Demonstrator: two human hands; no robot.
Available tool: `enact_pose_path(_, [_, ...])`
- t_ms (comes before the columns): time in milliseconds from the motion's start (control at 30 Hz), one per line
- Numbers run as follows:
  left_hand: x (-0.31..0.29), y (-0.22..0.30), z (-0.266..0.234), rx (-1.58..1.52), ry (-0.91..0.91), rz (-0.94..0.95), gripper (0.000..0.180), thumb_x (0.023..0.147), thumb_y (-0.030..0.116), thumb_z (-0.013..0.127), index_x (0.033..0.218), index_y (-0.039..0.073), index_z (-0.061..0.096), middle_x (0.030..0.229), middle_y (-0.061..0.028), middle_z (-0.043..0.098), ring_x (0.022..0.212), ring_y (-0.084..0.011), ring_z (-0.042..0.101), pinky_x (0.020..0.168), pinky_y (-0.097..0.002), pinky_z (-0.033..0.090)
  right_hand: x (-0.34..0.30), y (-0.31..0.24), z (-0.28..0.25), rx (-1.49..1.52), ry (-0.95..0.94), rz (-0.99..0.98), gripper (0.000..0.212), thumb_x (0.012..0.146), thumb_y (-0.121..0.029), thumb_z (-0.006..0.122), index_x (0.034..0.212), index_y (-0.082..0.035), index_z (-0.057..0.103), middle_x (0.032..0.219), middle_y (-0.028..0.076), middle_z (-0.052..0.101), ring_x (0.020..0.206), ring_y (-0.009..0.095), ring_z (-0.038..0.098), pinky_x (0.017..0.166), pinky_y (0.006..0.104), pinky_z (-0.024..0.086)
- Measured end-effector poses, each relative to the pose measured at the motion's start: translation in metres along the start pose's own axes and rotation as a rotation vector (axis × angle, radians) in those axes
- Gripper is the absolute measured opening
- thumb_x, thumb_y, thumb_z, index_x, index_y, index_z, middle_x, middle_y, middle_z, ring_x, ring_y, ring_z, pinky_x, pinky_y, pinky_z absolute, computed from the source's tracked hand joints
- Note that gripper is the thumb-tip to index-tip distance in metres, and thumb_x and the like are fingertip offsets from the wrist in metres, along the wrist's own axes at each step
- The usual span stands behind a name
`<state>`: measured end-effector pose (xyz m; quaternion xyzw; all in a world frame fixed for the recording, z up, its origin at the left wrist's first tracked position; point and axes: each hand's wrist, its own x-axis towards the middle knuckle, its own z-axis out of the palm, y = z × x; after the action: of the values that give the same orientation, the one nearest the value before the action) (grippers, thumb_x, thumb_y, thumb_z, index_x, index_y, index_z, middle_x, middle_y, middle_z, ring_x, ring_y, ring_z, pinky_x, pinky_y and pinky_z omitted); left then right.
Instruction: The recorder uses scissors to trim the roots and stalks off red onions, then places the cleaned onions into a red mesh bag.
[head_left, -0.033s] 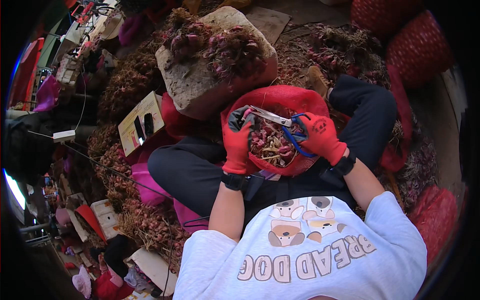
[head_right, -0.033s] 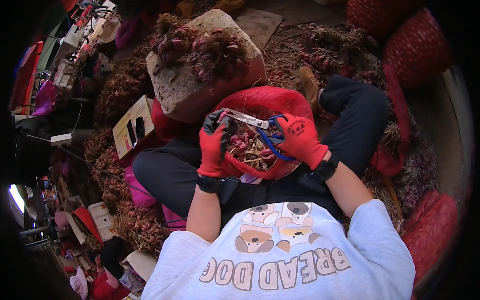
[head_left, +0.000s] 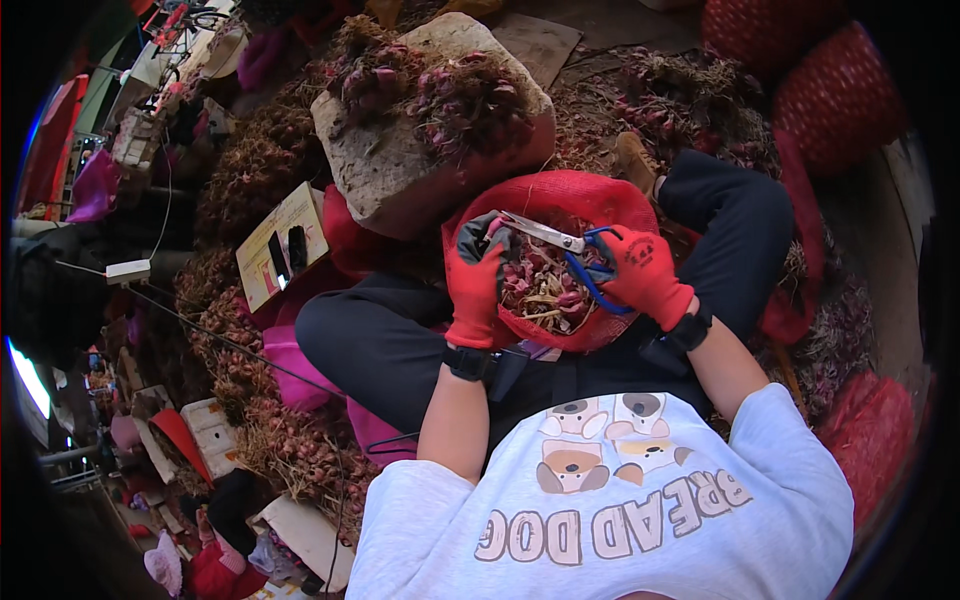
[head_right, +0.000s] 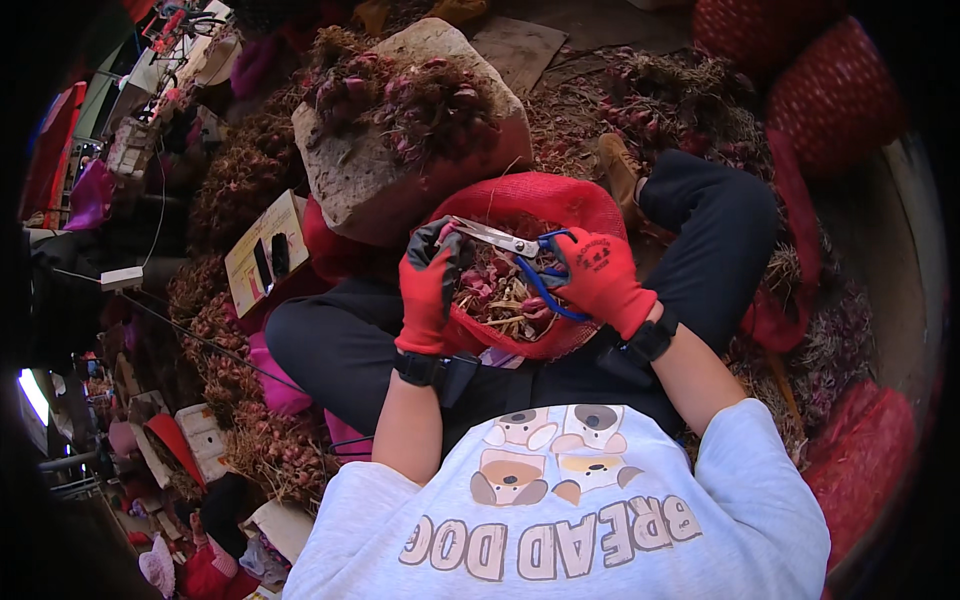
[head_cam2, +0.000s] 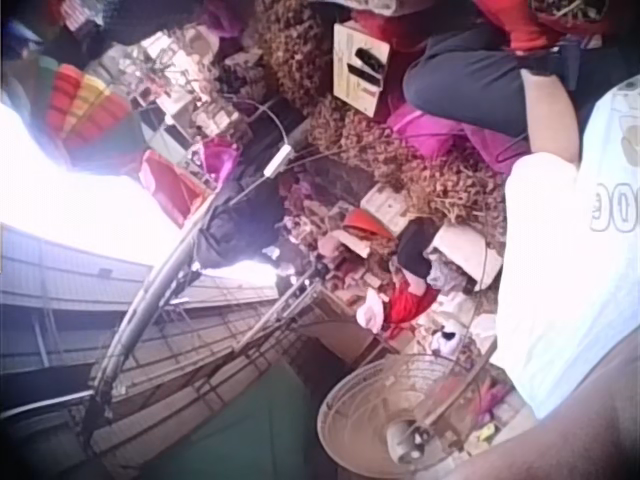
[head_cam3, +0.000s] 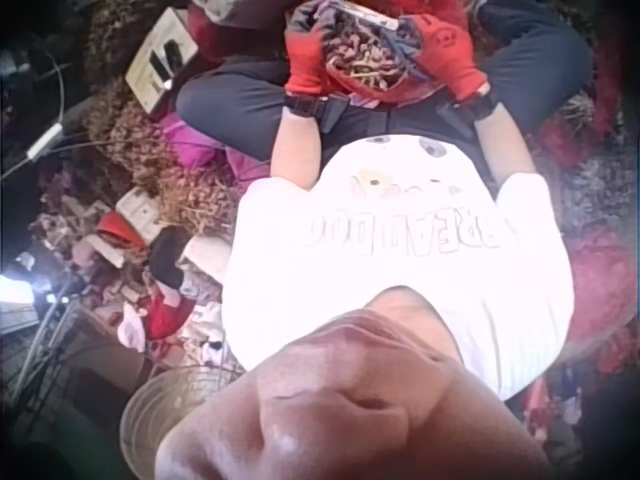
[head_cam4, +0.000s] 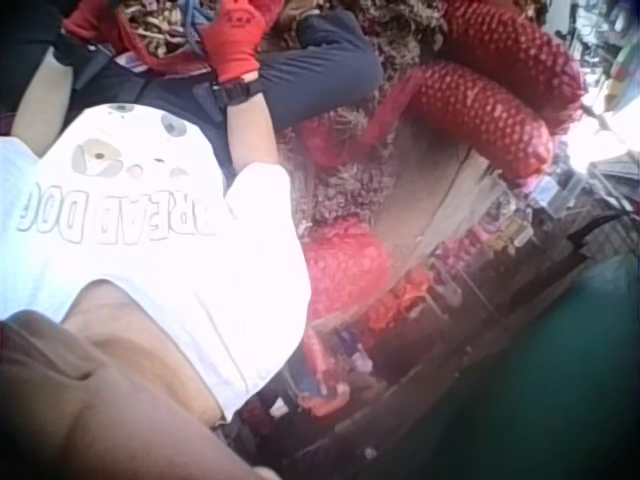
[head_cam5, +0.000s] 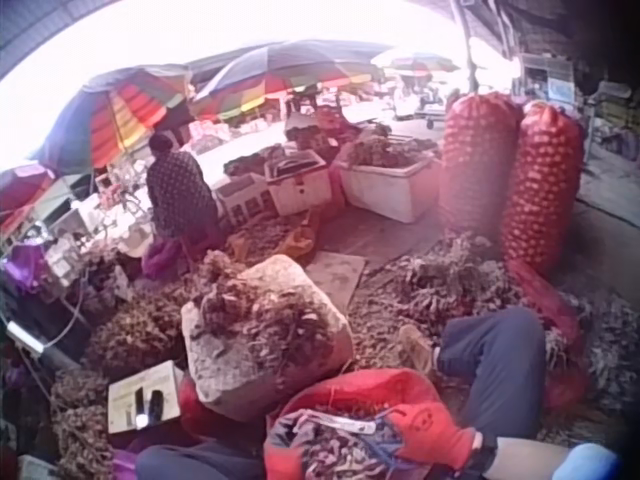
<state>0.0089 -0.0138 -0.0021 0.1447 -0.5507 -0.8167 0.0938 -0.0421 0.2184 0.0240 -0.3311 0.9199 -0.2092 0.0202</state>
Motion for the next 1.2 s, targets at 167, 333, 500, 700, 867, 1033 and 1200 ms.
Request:
enact_pose_path(167, [-0.003,0.000,0.006,0.072,0.006,0.093,0.032,0.087,0.001,0.058,0.118,-0.002,0.052,0.104,-0.0053,0.061,0.089,-0.0100,0.059,0.079,-0.0232,0.049,-0.002,0.008,0.004,-0.063,-0.053,0.018,0.045,0.064,-0.035,0.074,0.098,-0.009,0.057,0.090,0.010,0.060,0.082,0.029,0.060,0.072,0.0396,0.047])
enact_pose_path(333, [0.000,-0.006,0.002,-0.070,0.008,0.009,0.030,0.090,0.006,0.056,0.118,0.000,0.052,0.102,-0.0064,0.061,0.089,-0.0143,0.063,0.077,-0.0248,0.051,0.000,0.003,0.009,0.140,0.042,0.041,0.040,0.067,-0.030,0.074,0.100,-0.011,0.061,0.089,0.009,0.063,0.075,0.029,0.063,0.065,0.0383,0.049])
enact_pose_path(500, [-0.002,0.005,0.004,-0.192,0.046,-0.150,0.026,0.093,0.012,0.054,0.116,0.001,0.052,0.098,-0.0069,0.061,0.082,-0.0160,0.065,0.070,-0.0244,0.053,0.002,-0.006,-0.008,0.062,0.121,-0.004,0.038,0.069,-0.031,0.073,0.099,-0.011,0.061,0.087,0.008,0.062,0.073,0.028,0.062,0.064,0.0378,0.049])
enact_pose_path(700, [0.003,-0.008,-0.005,-0.107,0.042,-0.091,0.021,0.093,0.013,0.054,0.111,0.001,0.053,0.096,-0.0083,0.061,0.079,-0.0148,0.064,0.069,-0.0239,0.053,0.001,0.001,-0.008,-0.069,-0.072,0.032,0.051,0.060,-0.034,0.077,0.101,-0.012,0.057,0.097,0.008,0.059,0.086,0.028,0.061,0.073,0.0377,0.048])
enact_pose_path(867, [0.001,-0.003,0.000,-0.152,0.041,-0.104,0.020,0.093,0.014,0.055,0.109,0.002,0.054,0.095,-0.0063,0.061,0.079,-0.0134,0.064,0.069,-0.0225,0.053,-0.001,0.004,-0.005,-0.058,-0.062,0.036,0.051,0.059,-0.031,0.078,0.101,-0.012,0.057,0.097,0.008,0.059,0.086,0.028,0.061,0.074,0.0378,0.048])
enact_pose_path(1033, [-0.001,0.003,0.004,-0.218,0.042,-0.154,0.019,0.092,0.014,0.057,0.108,0.004,0.056,0.095,-0.0037,0.061,0.080,-0.0120,0.063,0.069,-0.0216,0.053,-0.002,0.007,0.000,-0.039,-0.048,0.032,0.051,0.059,-0.030,0.078,0.102,-0.012,0.057,0.098,0.008,0.059,0.086,0.028,0.061,0.073,0.0385,0.048])
enact_pose_path(1200, [-0.001,-0.001,0.005,-0.232,0.022,-0.104,0.019,0.091,0.012,0.058,0.107,0.003,0.056,0.095,-0.0038,0.060,0.082,-0.0136,0.064,0.072,-0.0228,0.054,-0.002,0.007,0.002,-0.051,-0.049,0.034,0.048,0.060,-0.031,0.077,0.099,-0.011,0.057,0.095,0.008,0.058,0.084,0.028,0.061,0.072,0.0390,0.048])
